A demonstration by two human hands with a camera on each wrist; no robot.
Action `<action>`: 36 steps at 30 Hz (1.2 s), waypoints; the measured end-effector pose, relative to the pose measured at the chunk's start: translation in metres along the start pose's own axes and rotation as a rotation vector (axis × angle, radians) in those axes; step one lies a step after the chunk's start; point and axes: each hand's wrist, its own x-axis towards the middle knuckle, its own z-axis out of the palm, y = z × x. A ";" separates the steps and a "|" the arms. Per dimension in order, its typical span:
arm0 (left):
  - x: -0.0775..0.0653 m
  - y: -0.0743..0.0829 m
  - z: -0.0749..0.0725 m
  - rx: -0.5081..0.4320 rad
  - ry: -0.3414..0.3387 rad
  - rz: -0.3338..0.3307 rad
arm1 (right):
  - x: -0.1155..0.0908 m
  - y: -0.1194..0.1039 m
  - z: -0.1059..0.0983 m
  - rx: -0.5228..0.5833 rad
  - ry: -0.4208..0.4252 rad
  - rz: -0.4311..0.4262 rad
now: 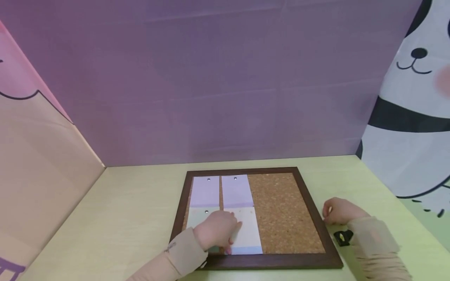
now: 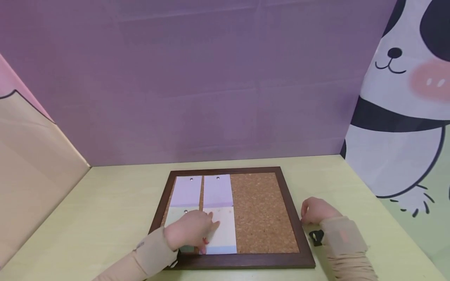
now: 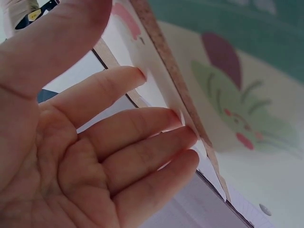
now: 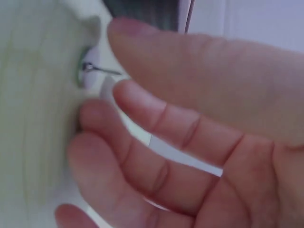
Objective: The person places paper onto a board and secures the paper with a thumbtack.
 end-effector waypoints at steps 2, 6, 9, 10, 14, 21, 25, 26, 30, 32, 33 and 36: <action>0.000 0.000 0.000 -0.009 0.003 -0.006 | 0.000 -0.001 -0.001 -0.003 0.003 0.002; -0.001 -0.001 0.000 -0.008 0.006 -0.007 | 0.001 -0.002 -0.001 0.002 -0.010 0.008; -0.001 -0.002 0.000 -0.010 0.006 -0.009 | 0.001 -0.002 -0.001 0.002 -0.014 -0.001; 0.000 -0.002 0.000 -0.006 0.006 -0.009 | 0.001 -0.002 -0.002 0.002 -0.015 -0.011; 0.001 -0.002 -0.001 -0.014 0.005 -0.023 | 0.002 0.000 -0.006 0.031 -0.048 -0.030; 0.007 0.001 -0.003 -0.036 -0.005 -0.019 | -0.004 0.015 -0.014 0.115 -0.144 -0.052; 0.007 0.001 -0.003 -0.040 -0.005 -0.029 | -0.006 0.018 -0.016 0.130 -0.181 -0.111; 0.007 0.001 -0.003 -0.042 -0.004 -0.030 | -0.006 0.018 -0.017 0.118 -0.180 -0.123; 0.006 0.000 -0.002 -0.063 0.000 -0.037 | -0.004 0.017 -0.017 0.058 -0.149 -0.148; 0.006 0.000 -0.002 -0.067 -0.003 -0.037 | -0.004 0.016 -0.016 0.037 -0.127 -0.148; 0.006 0.000 -0.002 -0.071 -0.007 -0.036 | -0.003 0.016 -0.015 0.033 -0.120 -0.149; 0.006 0.000 -0.002 -0.073 -0.015 -0.034 | -0.003 0.016 -0.013 0.030 -0.115 -0.161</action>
